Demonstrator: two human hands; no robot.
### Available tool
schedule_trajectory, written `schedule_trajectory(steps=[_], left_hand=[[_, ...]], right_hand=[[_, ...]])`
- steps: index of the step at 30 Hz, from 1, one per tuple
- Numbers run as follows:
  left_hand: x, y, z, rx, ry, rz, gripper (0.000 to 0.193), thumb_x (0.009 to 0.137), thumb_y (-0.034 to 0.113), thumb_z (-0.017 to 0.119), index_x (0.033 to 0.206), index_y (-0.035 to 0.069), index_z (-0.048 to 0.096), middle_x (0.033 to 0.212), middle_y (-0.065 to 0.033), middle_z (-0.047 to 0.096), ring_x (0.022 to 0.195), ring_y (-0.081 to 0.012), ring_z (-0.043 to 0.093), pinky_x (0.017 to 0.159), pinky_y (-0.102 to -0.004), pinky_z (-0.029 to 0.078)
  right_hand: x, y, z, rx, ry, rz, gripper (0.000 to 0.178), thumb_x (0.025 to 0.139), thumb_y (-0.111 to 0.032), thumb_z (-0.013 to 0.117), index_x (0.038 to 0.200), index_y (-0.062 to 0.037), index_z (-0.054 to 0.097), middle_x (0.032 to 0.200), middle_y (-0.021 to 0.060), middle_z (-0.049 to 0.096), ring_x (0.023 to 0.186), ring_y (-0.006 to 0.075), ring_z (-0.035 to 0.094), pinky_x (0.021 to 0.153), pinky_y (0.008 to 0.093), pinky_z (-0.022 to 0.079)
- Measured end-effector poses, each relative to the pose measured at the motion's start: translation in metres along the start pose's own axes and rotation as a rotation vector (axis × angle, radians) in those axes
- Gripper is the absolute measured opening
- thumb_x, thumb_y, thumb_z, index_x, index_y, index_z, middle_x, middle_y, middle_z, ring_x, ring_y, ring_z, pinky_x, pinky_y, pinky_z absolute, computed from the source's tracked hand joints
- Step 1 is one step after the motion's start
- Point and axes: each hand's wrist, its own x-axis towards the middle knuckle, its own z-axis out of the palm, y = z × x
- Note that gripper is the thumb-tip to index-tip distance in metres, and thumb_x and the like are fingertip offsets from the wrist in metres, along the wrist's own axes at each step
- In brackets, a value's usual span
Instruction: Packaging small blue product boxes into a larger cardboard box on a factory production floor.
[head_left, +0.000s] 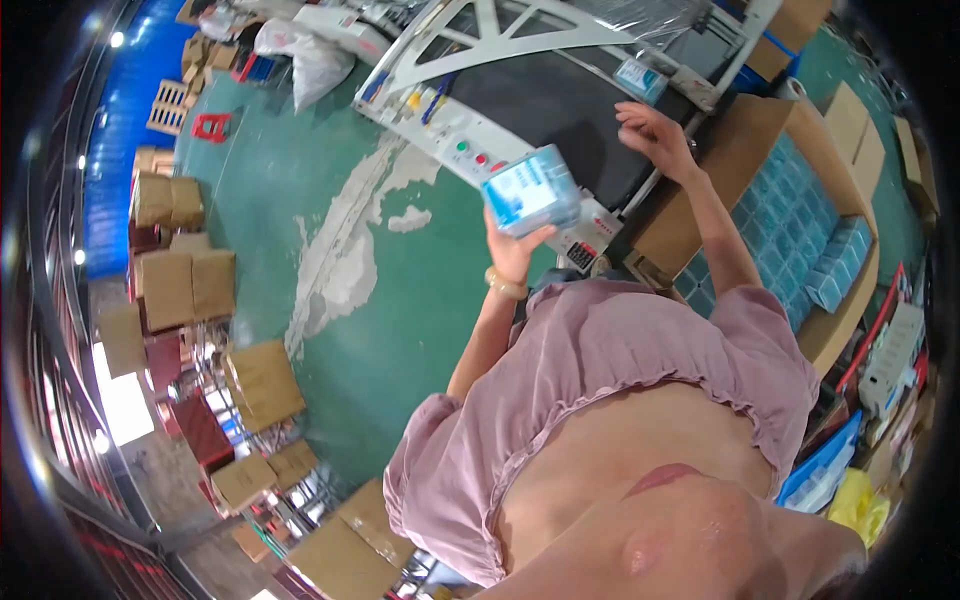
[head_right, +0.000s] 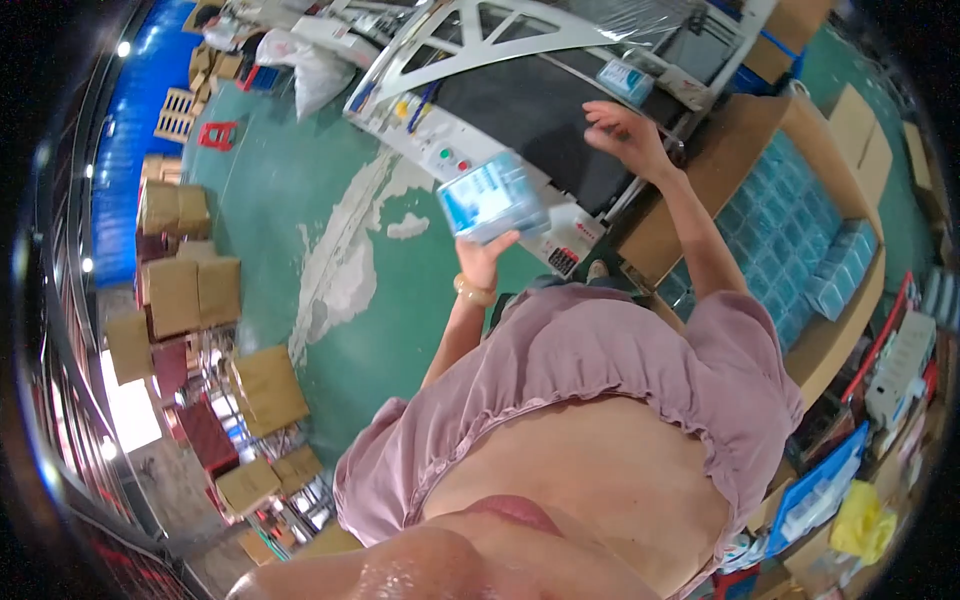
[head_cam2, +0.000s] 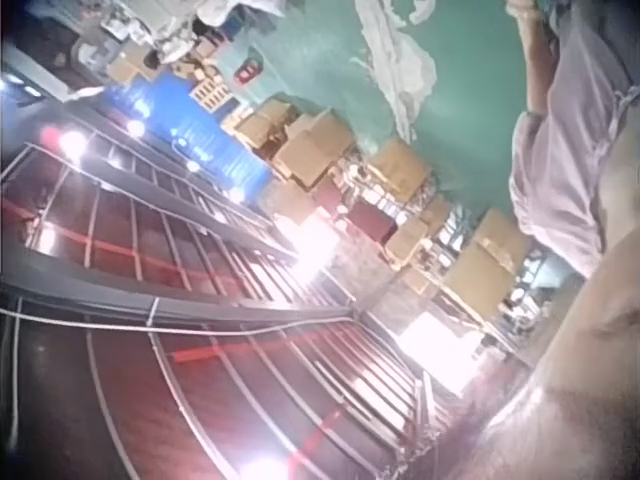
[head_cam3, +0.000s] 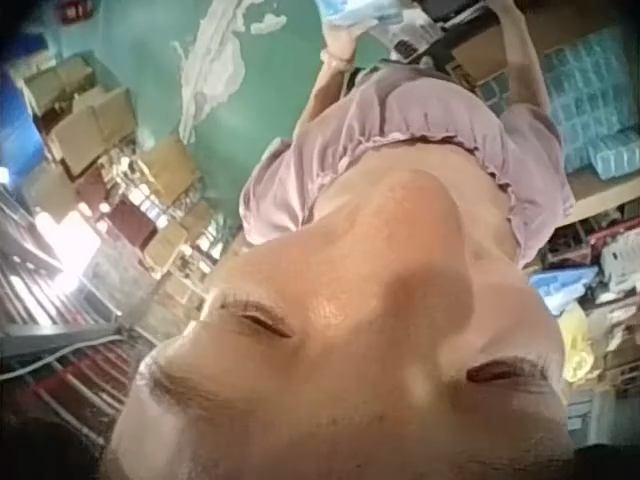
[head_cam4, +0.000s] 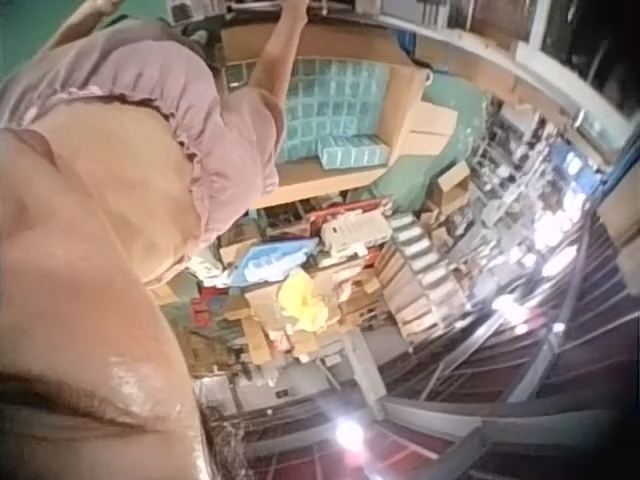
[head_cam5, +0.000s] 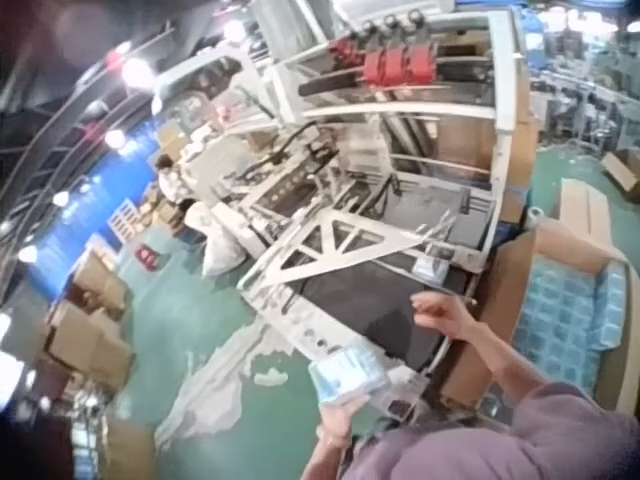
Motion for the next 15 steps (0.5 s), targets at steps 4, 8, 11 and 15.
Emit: schedule_trajectory(steps=[4, 8, 11, 15], left_hand=[[0.009, 0.007, 0.024, -0.076, -0.092, 0.076, 0.093, 0.054, -0.001, 0.082, 0.131, 0.003, 0.027, 0.115, -0.0104, 0.049, 0.105, -0.0213, 0.052, 0.087, -0.0355, 0.047], [0.008, 0.012, 0.036, -0.131, -0.158, 0.036, 0.097, 0.053, -0.001, 0.082, 0.132, 0.003, 0.025, 0.116, -0.0109, 0.049, 0.105, -0.022, 0.052, 0.086, -0.0354, 0.048], [0.0, 0.006, 0.035, -0.135, -0.155, 0.015, 0.098, 0.053, 0.001, 0.083, 0.132, 0.005, 0.026, 0.117, -0.0109, 0.049, 0.106, -0.0229, 0.052, 0.088, -0.0367, 0.048], [-0.013, -0.007, 0.034, -0.115, -0.148, -0.019, 0.098, 0.053, 0.004, 0.085, 0.132, 0.004, 0.027, 0.118, -0.0113, 0.049, 0.107, -0.0235, 0.052, 0.086, -0.0361, 0.049]], right_hand=[[-0.042, -0.088, 0.031, -0.3, -0.144, -0.499, 0.09, 0.055, -0.016, 0.08, 0.132, -0.0049, 0.036, 0.139, 0.0159, 0.027, 0.126, 0.0294, 0.034, 0.1, 0.0393, 0.034], [-0.053, -0.082, 0.048, -0.296, -0.173, -0.515, 0.086, 0.056, -0.015, 0.079, 0.13, -0.0039, 0.037, 0.141, 0.0202, 0.02, 0.127, 0.0367, 0.03, 0.101, 0.0415, 0.032], [-0.06, -0.079, 0.053, -0.35, -0.195, -0.489, 0.076, 0.058, -0.01, 0.076, 0.126, -0.0056, 0.042, 0.138, 0.0199, 0.025, 0.125, 0.0368, 0.032, 0.099, 0.0413, 0.034], [-0.079, -0.074, 0.05, -0.374, -0.166, -0.473, 0.074, 0.057, -0.01, 0.077, 0.123, -0.0073, 0.045, 0.133, 0.0177, 0.034, 0.12, 0.0349, 0.039, 0.097, 0.0402, 0.036]])
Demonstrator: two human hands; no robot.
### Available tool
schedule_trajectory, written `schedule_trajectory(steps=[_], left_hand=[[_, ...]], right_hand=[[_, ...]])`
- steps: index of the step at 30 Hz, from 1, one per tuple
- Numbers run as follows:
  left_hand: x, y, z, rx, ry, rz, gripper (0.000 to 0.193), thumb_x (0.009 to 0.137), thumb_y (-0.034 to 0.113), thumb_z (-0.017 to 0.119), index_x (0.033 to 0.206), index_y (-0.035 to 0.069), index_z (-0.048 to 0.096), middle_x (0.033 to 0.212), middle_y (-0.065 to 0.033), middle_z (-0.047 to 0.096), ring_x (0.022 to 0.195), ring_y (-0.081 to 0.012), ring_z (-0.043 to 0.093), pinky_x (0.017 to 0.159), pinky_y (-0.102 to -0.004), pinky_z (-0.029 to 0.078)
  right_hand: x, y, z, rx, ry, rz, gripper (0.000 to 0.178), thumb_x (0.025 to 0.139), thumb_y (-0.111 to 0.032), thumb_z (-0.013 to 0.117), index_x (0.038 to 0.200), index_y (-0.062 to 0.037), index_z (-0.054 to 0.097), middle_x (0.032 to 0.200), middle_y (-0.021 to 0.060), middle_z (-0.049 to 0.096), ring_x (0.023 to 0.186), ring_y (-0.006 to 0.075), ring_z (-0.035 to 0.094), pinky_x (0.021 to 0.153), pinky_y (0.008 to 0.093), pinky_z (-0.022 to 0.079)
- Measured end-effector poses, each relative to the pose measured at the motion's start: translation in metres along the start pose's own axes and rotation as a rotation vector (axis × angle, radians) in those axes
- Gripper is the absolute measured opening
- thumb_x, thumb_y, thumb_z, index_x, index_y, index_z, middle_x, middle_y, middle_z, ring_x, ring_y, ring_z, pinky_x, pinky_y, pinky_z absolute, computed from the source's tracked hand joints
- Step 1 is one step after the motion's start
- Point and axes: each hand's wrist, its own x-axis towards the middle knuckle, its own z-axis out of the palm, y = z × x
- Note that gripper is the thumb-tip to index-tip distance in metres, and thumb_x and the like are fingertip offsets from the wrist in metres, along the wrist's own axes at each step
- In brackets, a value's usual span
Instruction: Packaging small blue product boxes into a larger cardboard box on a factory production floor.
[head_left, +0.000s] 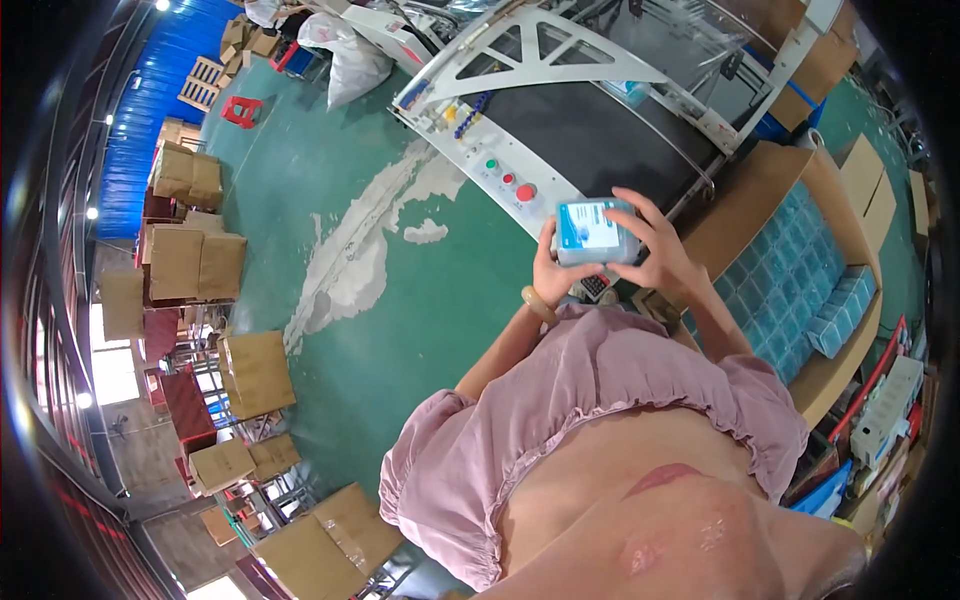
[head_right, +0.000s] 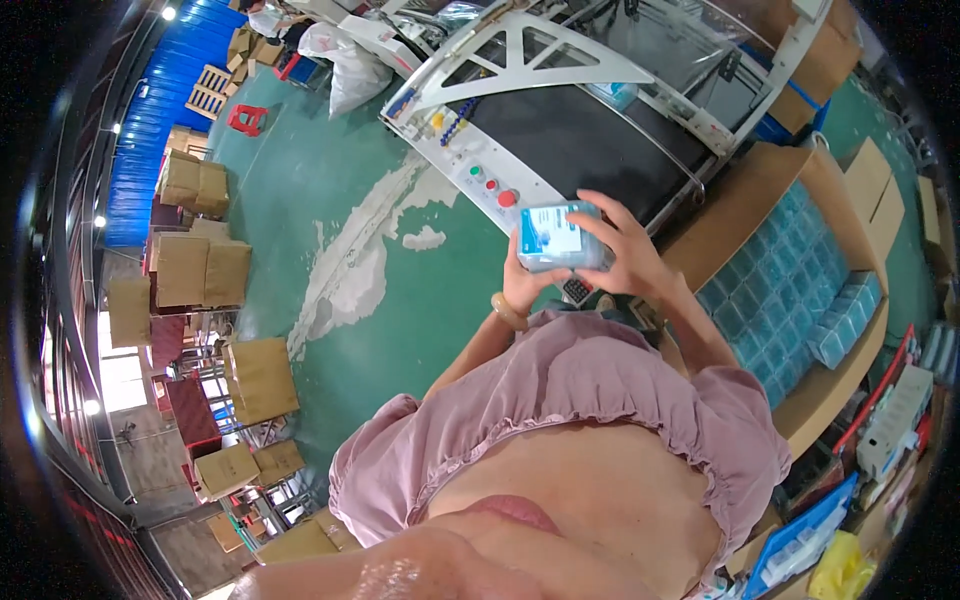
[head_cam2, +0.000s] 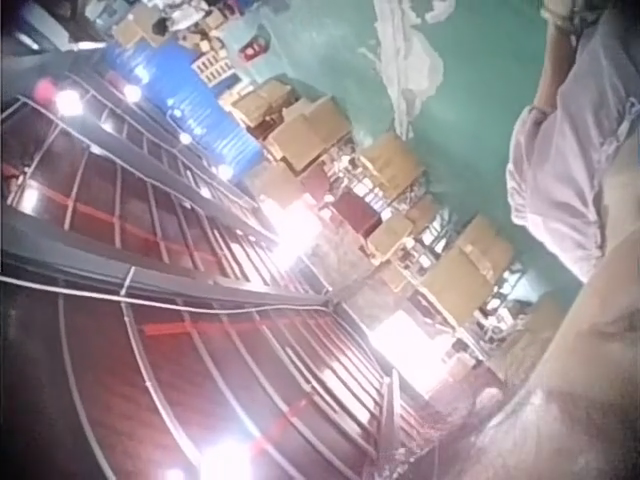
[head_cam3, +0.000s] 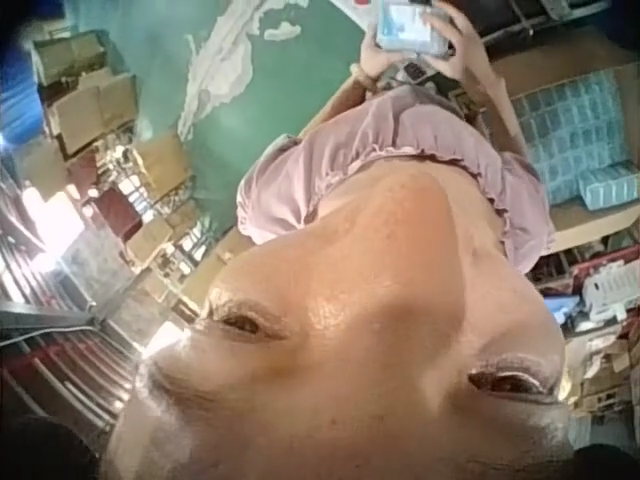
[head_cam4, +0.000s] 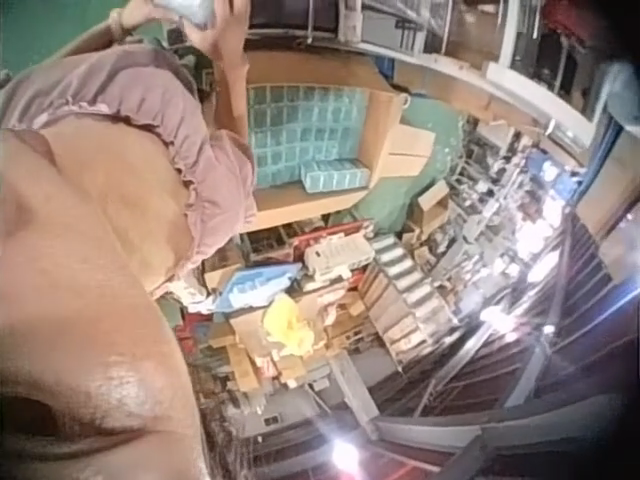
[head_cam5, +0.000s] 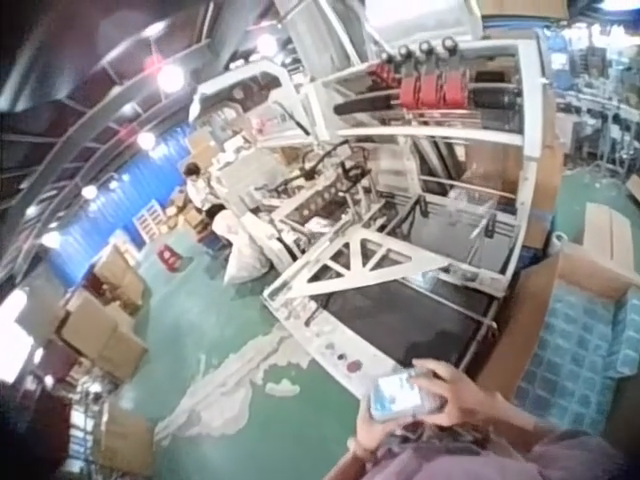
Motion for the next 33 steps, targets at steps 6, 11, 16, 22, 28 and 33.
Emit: schedule_trajectory(steps=[6, 11, 16, 22, 28, 33], left_hand=[[-0.012, -0.003, -0.005, 0.049, 0.048, 0.003, 0.1, 0.053, 0.003, 0.085, 0.134, 0.005, 0.026, 0.12, -0.0104, 0.046, 0.104, -0.0224, 0.053, 0.085, -0.0351, 0.05], [-0.011, 0.008, 0.003, -0.047, -0.007, -0.012, 0.094, 0.056, -0.004, 0.081, 0.132, 0.007, 0.028, 0.116, -0.0077, 0.047, 0.104, -0.0204, 0.054, 0.085, -0.0351, 0.049], [-0.005, 0.011, 0.01, -0.071, -0.098, 0.02, 0.091, 0.058, -0.005, 0.08, 0.131, 0.006, 0.028, 0.115, -0.0061, 0.047, 0.104, -0.0193, 0.053, 0.085, -0.0344, 0.049], [-0.001, 0.014, 0.013, -0.005, -0.122, 0.005, 0.094, 0.058, -0.002, 0.081, 0.133, 0.006, 0.026, 0.115, -0.0065, 0.049, 0.105, -0.0191, 0.052, 0.087, -0.0343, 0.048], [-0.003, 0.017, 0.01, -0.081, -0.056, -0.058, 0.094, 0.058, -0.002, 0.081, 0.133, 0.007, 0.026, 0.117, -0.009, 0.049, 0.107, -0.0211, 0.052, 0.089, -0.0358, 0.047], [-0.007, 0.019, 0.001, -0.069, 0.006, -0.064, 0.092, 0.058, -0.002, 0.08, 0.133, 0.005, 0.027, 0.116, -0.0091, 0.049, 0.106, -0.0206, 0.052, 0.089, -0.0349, 0.046]], right_hand=[[-0.03, 0.02, 0.021, 0.767, 0.458, 0.46, 0.054, 0.078, -0.016, 0.064, 0.126, -0.0066, 0.042, 0.117, 0.0057, 0.051, 0.107, 0.0146, 0.049, 0.086, 0.0313, 0.044], [-0.024, 0.035, 0.016, 1.012, 0.809, 0.635, 0.038, 0.083, -0.011, 0.059, 0.118, -0.0059, 0.045, 0.105, 0.0024, 0.055, 0.095, 0.0101, 0.052, 0.078, 0.0259, 0.044], [-0.026, 0.05, 0.02, 0.84, 0.859, 0.485, 0.037, 0.081, -0.01, 0.061, 0.115, -0.0041, 0.046, 0.102, 0.0022, 0.056, 0.094, 0.0093, 0.052, 0.079, 0.0235, 0.041], [-0.032, 0.086, 0.011, 0.699, 1.007, 0.555, 0.04, 0.076, -0.004, 0.068, 0.111, -0.0027, 0.048, 0.094, 0.0012, 0.055, 0.083, 0.0094, 0.053, 0.071, 0.0218, 0.044], [-0.054, 0.186, -0.013, 0.398, 1.182, 0.803, 0.04, 0.071, -0.028, 0.076, 0.092, -0.0013, 0.055, 0.073, 0.0022, 0.056, 0.054, 0.0082, 0.051, 0.049, 0.0226, 0.04], [-0.075, 0.26, -0.037, 0.164, 1.103, 1.131, 0.052, 0.066, -0.049, 0.072, 0.075, -0.0004, 0.058, 0.067, 0.0056, 0.058, 0.056, 0.014, 0.056, 0.052, 0.0259, 0.044]])
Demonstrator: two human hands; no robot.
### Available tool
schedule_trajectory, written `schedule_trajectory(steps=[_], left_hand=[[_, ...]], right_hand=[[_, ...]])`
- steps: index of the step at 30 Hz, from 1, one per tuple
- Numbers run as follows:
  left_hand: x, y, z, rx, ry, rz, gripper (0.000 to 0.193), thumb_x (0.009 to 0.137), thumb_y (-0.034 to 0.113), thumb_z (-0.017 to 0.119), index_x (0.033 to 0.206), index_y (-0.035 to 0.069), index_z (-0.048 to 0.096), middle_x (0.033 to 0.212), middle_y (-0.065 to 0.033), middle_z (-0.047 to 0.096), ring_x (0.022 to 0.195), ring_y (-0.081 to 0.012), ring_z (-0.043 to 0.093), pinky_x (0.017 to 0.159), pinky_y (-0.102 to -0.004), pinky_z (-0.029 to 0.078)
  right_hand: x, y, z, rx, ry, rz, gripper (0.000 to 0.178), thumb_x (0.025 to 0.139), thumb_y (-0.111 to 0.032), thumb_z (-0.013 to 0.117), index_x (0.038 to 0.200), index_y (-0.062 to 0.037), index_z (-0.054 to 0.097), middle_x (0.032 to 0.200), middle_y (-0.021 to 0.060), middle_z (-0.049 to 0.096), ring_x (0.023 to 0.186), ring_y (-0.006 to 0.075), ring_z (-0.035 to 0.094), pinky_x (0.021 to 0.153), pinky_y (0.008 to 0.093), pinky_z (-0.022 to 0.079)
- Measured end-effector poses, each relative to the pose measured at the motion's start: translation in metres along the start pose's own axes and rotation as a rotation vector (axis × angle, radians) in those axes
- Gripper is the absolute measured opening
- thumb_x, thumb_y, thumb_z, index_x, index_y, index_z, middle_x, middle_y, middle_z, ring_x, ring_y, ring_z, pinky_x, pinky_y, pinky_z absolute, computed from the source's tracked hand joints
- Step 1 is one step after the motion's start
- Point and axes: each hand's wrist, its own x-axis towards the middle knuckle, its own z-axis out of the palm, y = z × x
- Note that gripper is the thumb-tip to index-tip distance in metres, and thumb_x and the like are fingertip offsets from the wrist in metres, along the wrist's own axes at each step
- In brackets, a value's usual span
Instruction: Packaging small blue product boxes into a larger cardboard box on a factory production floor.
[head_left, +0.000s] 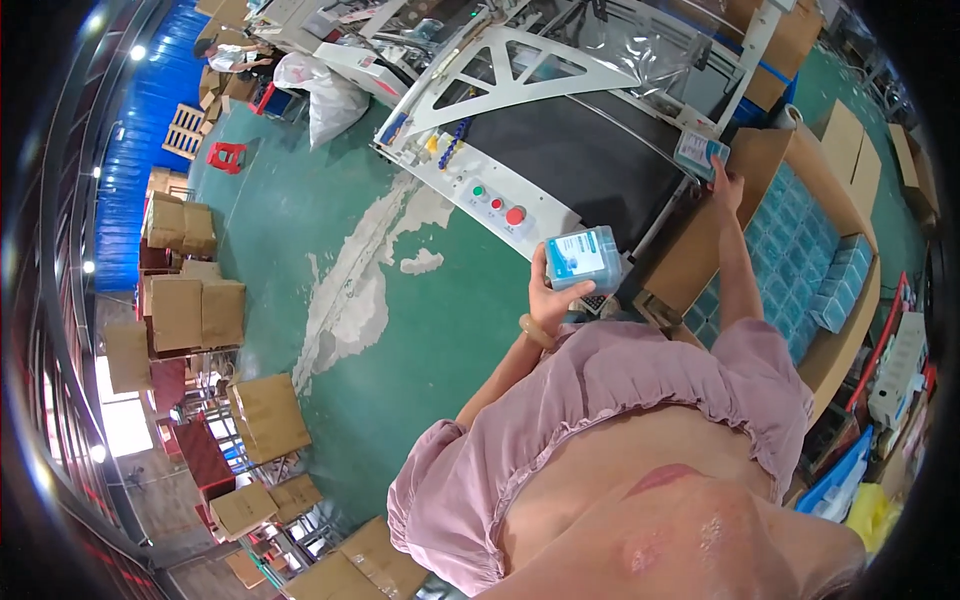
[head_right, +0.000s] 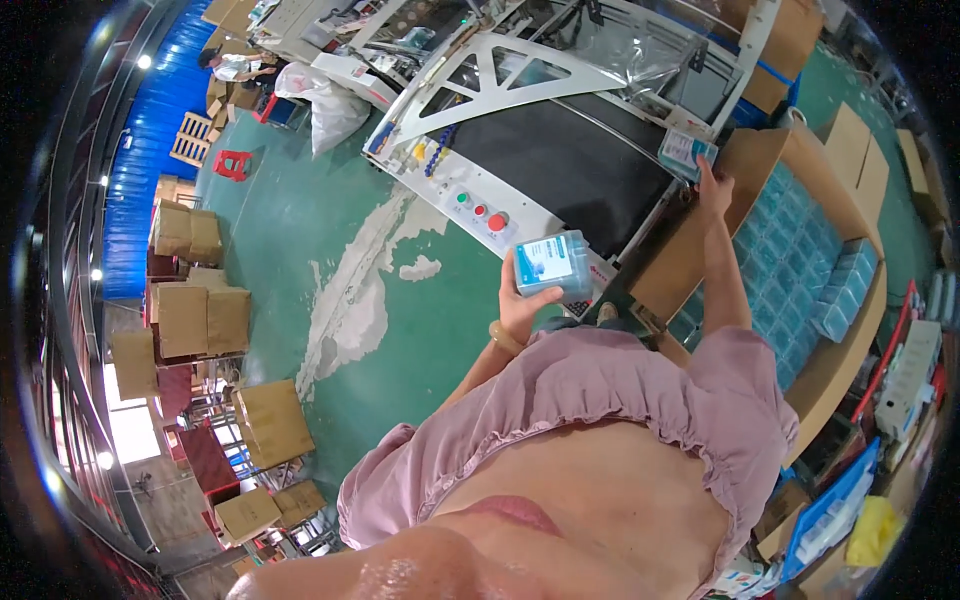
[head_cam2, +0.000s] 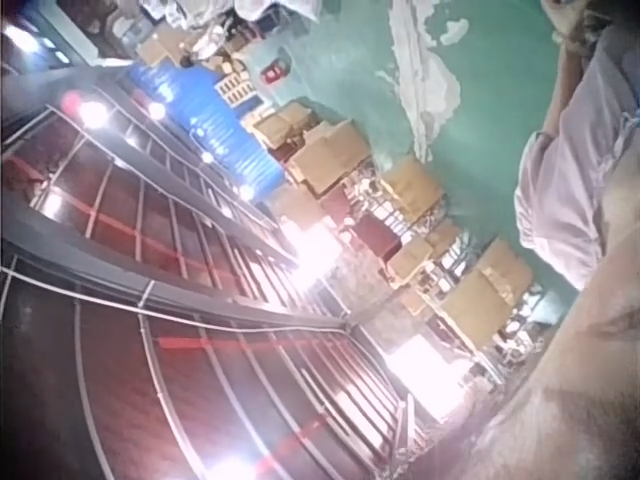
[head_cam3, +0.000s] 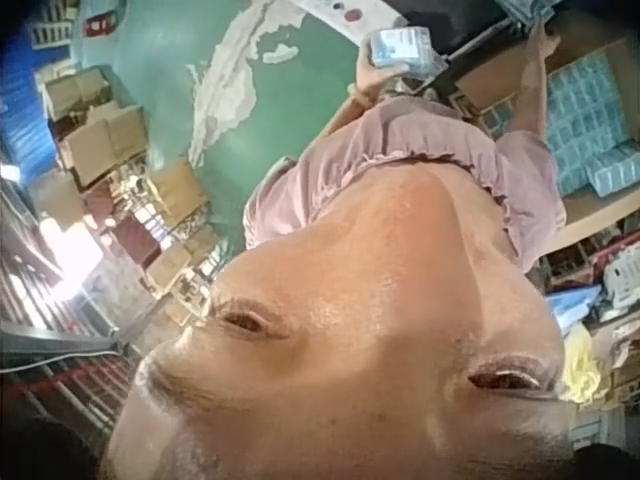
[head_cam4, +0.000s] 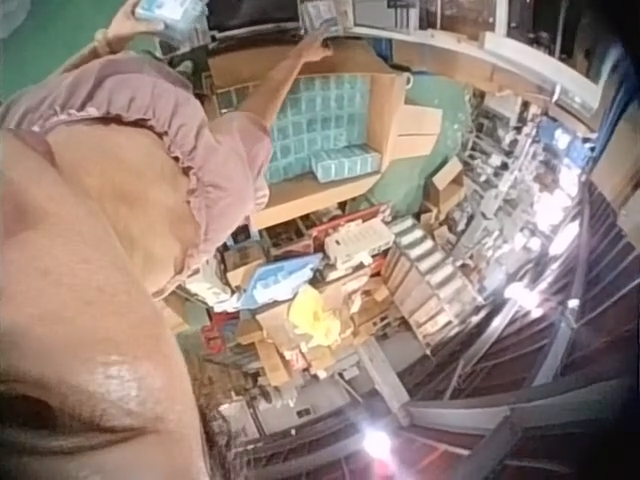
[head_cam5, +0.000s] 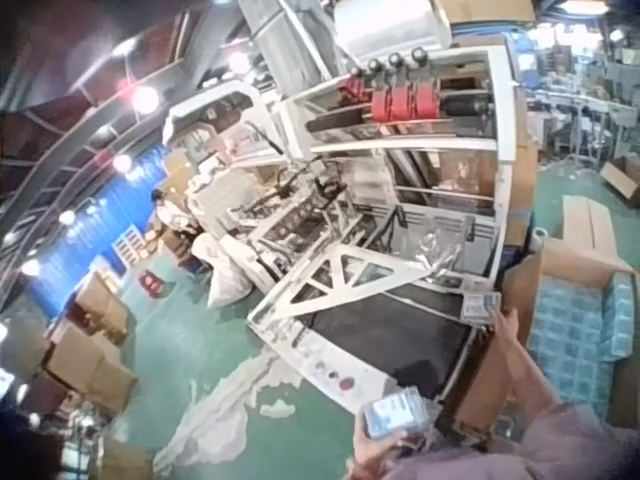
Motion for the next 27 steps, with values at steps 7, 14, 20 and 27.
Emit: schedule_trajectory(steps=[7, 14, 20, 27], left_hand=[[-0.006, -0.001, -0.011, 0.013, 0.112, -0.044, 0.09, 0.059, 0.001, 0.08, 0.132, 0.002, 0.028, 0.115, -0.0086, 0.049, 0.104, -0.0201, 0.052, 0.085, -0.0334, 0.047], [-0.008, 0.001, -0.014, 0.054, 0.182, -0.1, 0.083, 0.066, 0.004, 0.076, 0.134, 0.009, 0.029, 0.114, -0.0059, 0.051, 0.101, -0.0204, 0.053, 0.081, -0.0344, 0.048], [-0.002, 0.017, -0.001, -0.021, 0.211, -0.252, 0.075, 0.07, 0.005, 0.073, 0.132, 0.007, 0.031, 0.113, -0.009, 0.052, 0.097, -0.0201, 0.055, 0.079, -0.0328, 0.049], [0.006, -0.009, -0.022, -0.05, 0.161, -0.261, 0.06, 0.078, 0.024, 0.07, 0.126, 0.004, 0.039, 0.116, -0.0092, 0.052, 0.103, -0.0213, 0.052, 0.088, -0.0358, 0.044]], right_hand=[[0.023, 0.016, 0.009, -0.379, 0.192, 0.123, 0.085, 0.057, -0.067, 0.068, 0.104, 0.0015, 0.051, 0.104, 0.0224, 0.059, 0.101, 0.0372, 0.055, 0.087, 0.0412, 0.042], [0.005, -0.006, 0.029, -0.36, 0.13, 0.221, 0.082, 0.065, -0.064, 0.065, 0.11, 0.0022, 0.048, 0.109, 0.0227, 0.057, 0.104, 0.0387, 0.053, 0.087, 0.042, 0.043], [-0.029, -0.042, 0.043, -0.856, -0.086, -0.039, 0.065, 0.076, -0.055, 0.06, 0.118, -0.0056, 0.051, 0.112, 0.0161, 0.058, 0.103, 0.0346, 0.055, 0.088, 0.0403, 0.043], [-0.199, -0.116, 0.02, -0.052, -1.359, -0.633, 0.073, 0.063, -0.024, 0.077, 0.128, -0.0091, 0.045, 0.135, 0.0096, 0.039, 0.119, 0.0226, 0.041, 0.099, 0.0353, 0.033]])
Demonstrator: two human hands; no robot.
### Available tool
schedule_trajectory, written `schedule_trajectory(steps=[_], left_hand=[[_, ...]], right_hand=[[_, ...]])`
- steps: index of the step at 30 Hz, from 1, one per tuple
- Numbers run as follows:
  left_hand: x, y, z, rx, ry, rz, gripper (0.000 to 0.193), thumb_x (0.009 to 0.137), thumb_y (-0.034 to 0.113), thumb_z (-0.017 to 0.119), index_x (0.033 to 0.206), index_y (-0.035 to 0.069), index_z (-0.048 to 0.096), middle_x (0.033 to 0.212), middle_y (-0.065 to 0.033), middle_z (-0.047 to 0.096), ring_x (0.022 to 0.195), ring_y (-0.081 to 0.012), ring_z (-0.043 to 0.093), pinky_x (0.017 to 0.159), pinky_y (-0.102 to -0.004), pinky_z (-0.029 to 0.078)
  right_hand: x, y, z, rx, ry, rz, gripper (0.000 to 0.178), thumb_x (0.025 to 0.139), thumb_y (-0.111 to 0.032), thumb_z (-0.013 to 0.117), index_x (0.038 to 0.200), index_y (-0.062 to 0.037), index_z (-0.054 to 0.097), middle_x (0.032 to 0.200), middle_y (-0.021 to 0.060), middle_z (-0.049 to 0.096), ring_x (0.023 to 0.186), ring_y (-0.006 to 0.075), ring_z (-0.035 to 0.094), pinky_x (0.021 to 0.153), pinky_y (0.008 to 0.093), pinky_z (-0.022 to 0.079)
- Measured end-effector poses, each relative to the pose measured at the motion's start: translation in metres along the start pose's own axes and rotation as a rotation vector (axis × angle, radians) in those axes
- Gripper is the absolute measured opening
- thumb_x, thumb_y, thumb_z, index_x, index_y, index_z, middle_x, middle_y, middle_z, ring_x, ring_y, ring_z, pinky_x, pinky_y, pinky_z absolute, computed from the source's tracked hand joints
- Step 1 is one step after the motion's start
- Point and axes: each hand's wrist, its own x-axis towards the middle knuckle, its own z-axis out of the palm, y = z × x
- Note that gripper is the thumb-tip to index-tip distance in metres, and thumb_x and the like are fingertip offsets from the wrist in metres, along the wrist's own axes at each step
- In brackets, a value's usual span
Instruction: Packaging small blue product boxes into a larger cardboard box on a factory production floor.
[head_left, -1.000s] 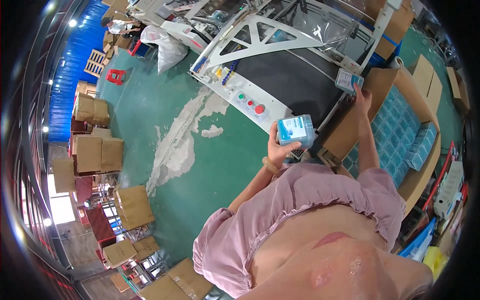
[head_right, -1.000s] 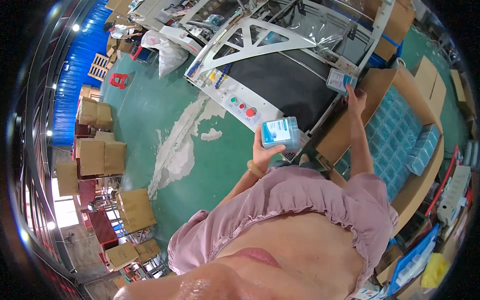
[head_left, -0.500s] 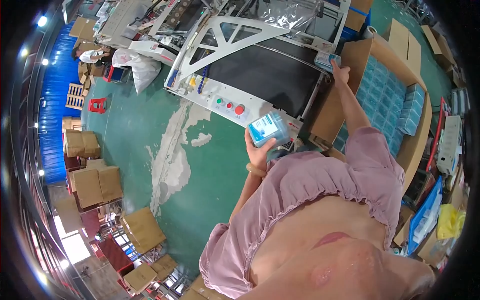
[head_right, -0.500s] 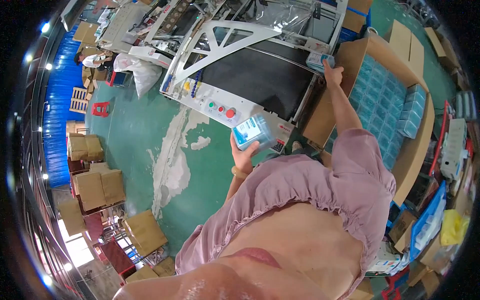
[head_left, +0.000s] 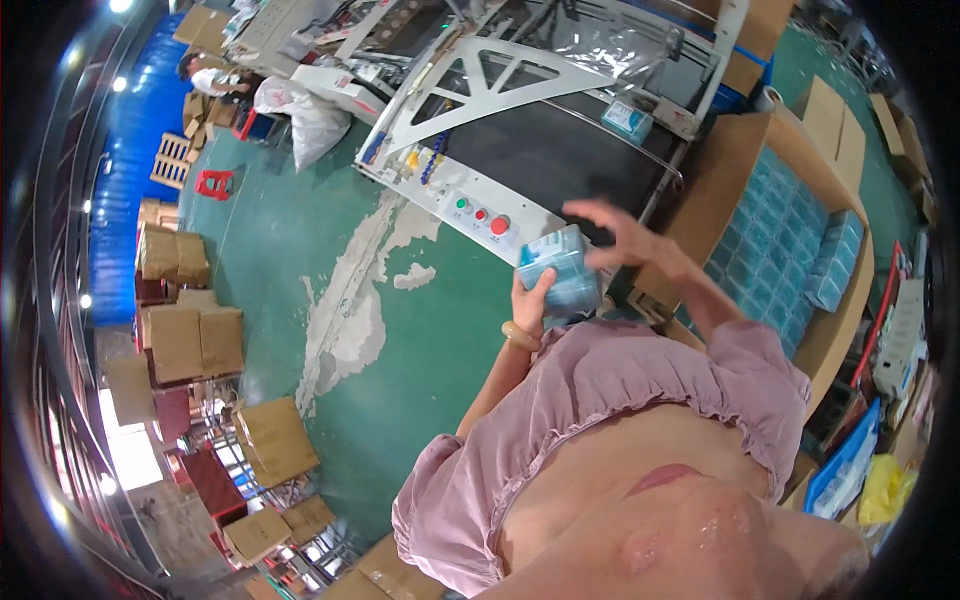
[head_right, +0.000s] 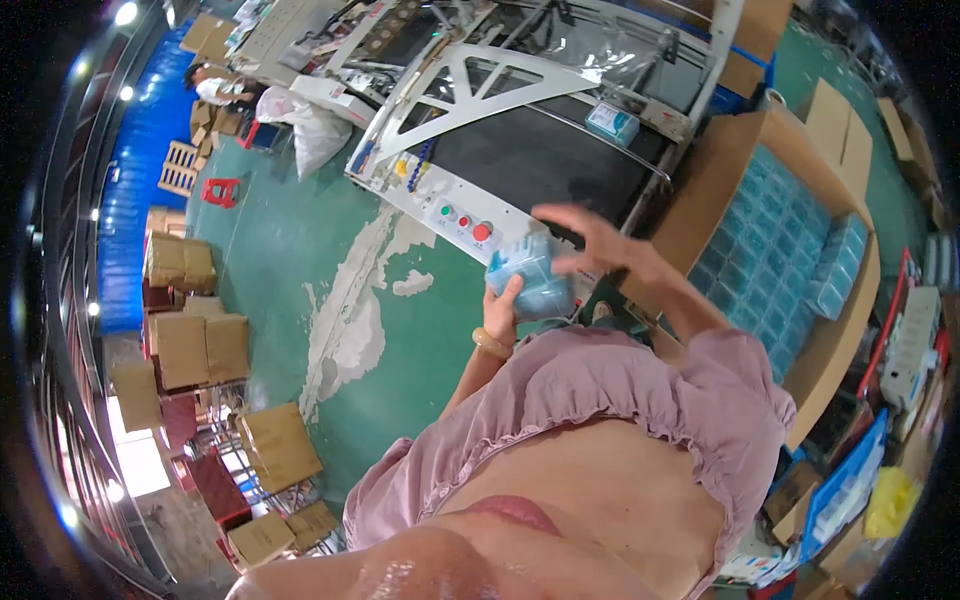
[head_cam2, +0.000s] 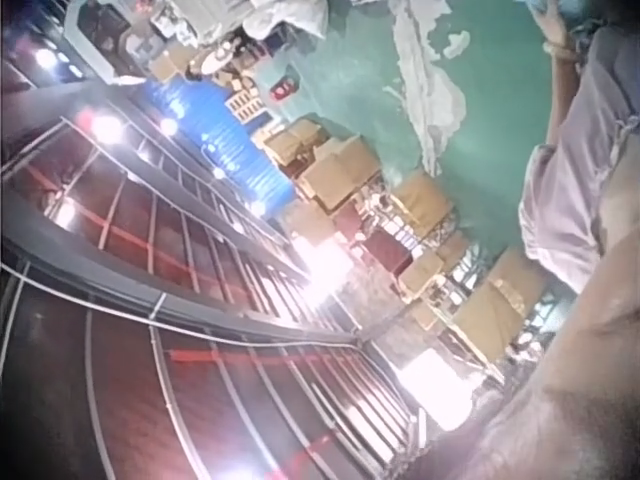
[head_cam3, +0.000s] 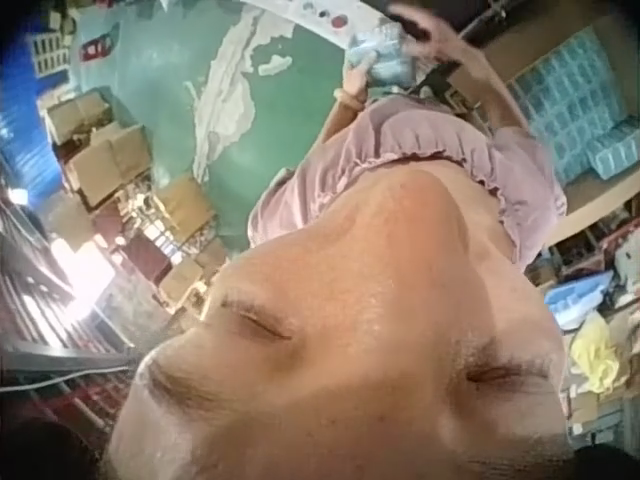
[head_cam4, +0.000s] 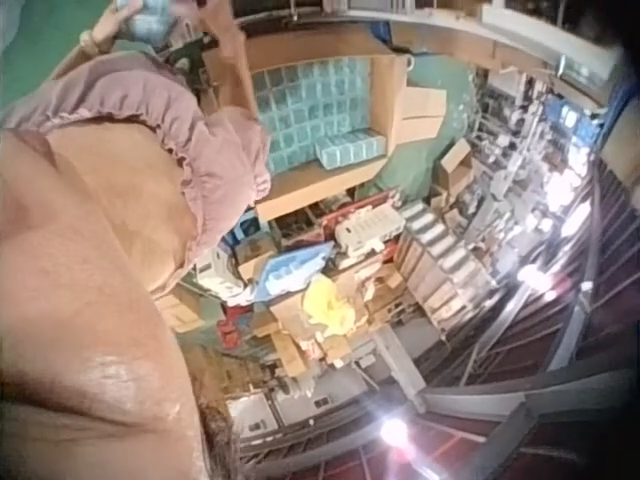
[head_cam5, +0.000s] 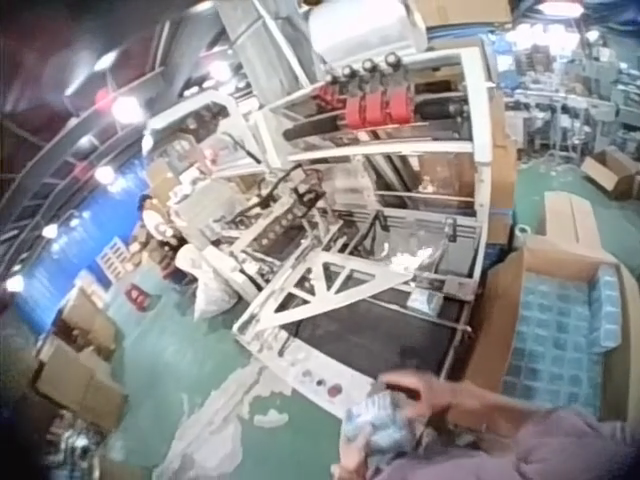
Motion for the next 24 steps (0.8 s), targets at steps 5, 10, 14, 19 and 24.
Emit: schedule_trajectory(steps=[5, 10, 14, 19, 24], left_hand=[[0.008, 0.001, 0.008, 0.102, -0.108, -0.083, 0.06, 0.087, 0.042, 0.055, 0.13, 0.002, 0.038, 0.119, -0.0115, 0.051, 0.107, -0.0214, 0.05, 0.093, -0.0336, 0.038], [0.008, 0.004, 0.003, 0.228, -0.271, -0.247, 0.062, 0.093, 0.051, 0.034, 0.128, 0.001, 0.041, 0.123, -0.0124, 0.05, 0.109, -0.0214, 0.05, 0.096, -0.0337, 0.037], [0.005, 0.003, 0.011, 0.034, -0.247, -0.262, 0.06, 0.094, 0.05, 0.032, 0.126, 0.0, 0.043, 0.121, -0.012, 0.052, 0.108, -0.0221, 0.051, 0.096, -0.0337, 0.037], [0.002, 0.006, 0.02, 0.001, -0.242, -0.313, 0.058, 0.094, 0.048, 0.032, 0.124, 0.001, 0.046, 0.117, -0.011, 0.053, 0.105, -0.0212, 0.052, 0.094, -0.0335, 0.038], [0.004, 0.006, 0.015, 0.046, -0.163, -0.321, 0.05, 0.093, 0.044, 0.041, 0.118, 0.002, 0.05, 0.107, -0.008, 0.056, 0.096, -0.0182, 0.054, 0.088, -0.0315, 0.041]], right_hand=[[-0.016, -0.012, 0.023, -0.021, -0.005, -0.146, 0.056, 0.073, -0.021, 0.068, 0.122, -0.0037, 0.046, 0.117, 0.0112, 0.047, 0.112, 0.0234, 0.045, 0.096, 0.0348, 0.036], [-0.022, 0.008, 0.013, 0.315, 0.087, 0.316, 0.043, 0.084, -0.012, 0.055, 0.123, -0.0051, 0.039, 0.11, 0.0033, 0.047, 0.101, 0.0124, 0.045, 0.087, 0.0289, 0.039], [-0.026, 0.016, 0.003, 0.228, -0.038, 0.191, 0.053, 0.078, -0.013, 0.062, 0.123, -0.0066, 0.035, 0.108, 0.0036, 0.049, 0.098, 0.0128, 0.048, 0.085, 0.0272, 0.039], [-0.027, 0.048, 0.01, 0.432, 0.15, 0.132, 0.048, 0.072, -0.013, 0.07, 0.112, -0.0062, 0.043, 0.098, 0.0014, 0.051, 0.093, 0.0111, 0.049, 0.08, 0.0255, 0.039], [-0.031, 0.057, -0.006, 0.353, 0.362, 0.171, 0.036, 0.07, -0.016, 0.073, 0.097, -0.0053, 0.052, 0.084, -0.0014, 0.051, 0.08, 0.0093, 0.048, 0.072, 0.0243, 0.04]])
